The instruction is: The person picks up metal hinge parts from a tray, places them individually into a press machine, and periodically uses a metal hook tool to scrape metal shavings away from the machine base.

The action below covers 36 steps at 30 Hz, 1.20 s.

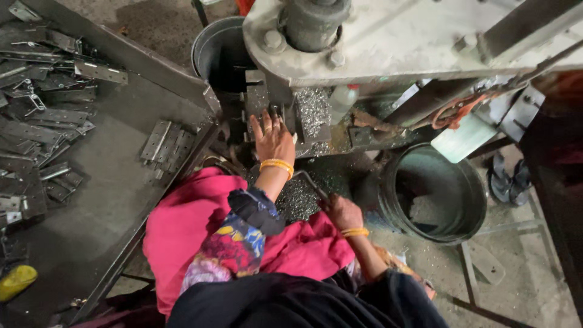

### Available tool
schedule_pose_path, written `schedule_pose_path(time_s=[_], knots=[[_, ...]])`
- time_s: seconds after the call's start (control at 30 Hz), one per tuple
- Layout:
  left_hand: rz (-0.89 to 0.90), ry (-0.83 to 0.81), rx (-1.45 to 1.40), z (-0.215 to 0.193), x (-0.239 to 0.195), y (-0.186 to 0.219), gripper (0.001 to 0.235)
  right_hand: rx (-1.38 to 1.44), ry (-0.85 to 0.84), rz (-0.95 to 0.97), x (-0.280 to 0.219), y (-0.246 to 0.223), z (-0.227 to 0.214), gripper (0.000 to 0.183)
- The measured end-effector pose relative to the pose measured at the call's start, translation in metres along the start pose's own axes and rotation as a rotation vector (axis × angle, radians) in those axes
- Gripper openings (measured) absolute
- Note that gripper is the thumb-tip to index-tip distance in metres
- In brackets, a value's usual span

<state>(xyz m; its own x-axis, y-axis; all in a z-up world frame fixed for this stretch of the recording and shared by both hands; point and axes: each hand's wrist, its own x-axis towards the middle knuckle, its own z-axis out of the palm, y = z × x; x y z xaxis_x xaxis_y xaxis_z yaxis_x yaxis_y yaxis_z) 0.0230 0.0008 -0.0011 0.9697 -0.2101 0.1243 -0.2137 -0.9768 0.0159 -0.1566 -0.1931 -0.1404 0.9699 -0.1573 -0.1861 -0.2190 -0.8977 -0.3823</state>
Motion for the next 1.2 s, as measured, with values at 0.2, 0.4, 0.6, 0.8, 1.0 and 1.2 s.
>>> schedule_pose_path(time_s=[0.2, 0.4, 0.6, 0.8, 1.0, 1.2], knots=[[0.052, 0.023, 0.017, -0.004, -0.017, -0.006, 0.054, -0.032, -0.061, 0.069, 0.008, -0.025, -0.035, 0.056], [0.061, 0.045, 0.082, -0.001, -0.017, -0.003, 0.051, -0.004, -0.057, 0.04, 0.009, -0.014, -0.022, 0.055], [0.076, 0.093, -0.012, 0.003, -0.02, -0.011, 0.051, 0.024, -0.096, 0.032, 0.011, -0.007, 0.0, 0.059], [0.065, 0.127, 0.077, 0.011, 0.01, -0.001, 0.046, -0.061, -0.09, 0.025, 0.016, -0.023, -0.05, 0.051], [0.059, 0.068, -0.032, -0.003, -0.008, -0.006, 0.054, -0.018, -0.065, 0.062, 0.01, 0.003, 0.002, 0.059], [0.085, -0.026, 0.079, -0.006, 0.018, -0.011, 0.045, -0.072, -0.077, -0.006, 0.019, -0.027, -0.057, 0.056]])
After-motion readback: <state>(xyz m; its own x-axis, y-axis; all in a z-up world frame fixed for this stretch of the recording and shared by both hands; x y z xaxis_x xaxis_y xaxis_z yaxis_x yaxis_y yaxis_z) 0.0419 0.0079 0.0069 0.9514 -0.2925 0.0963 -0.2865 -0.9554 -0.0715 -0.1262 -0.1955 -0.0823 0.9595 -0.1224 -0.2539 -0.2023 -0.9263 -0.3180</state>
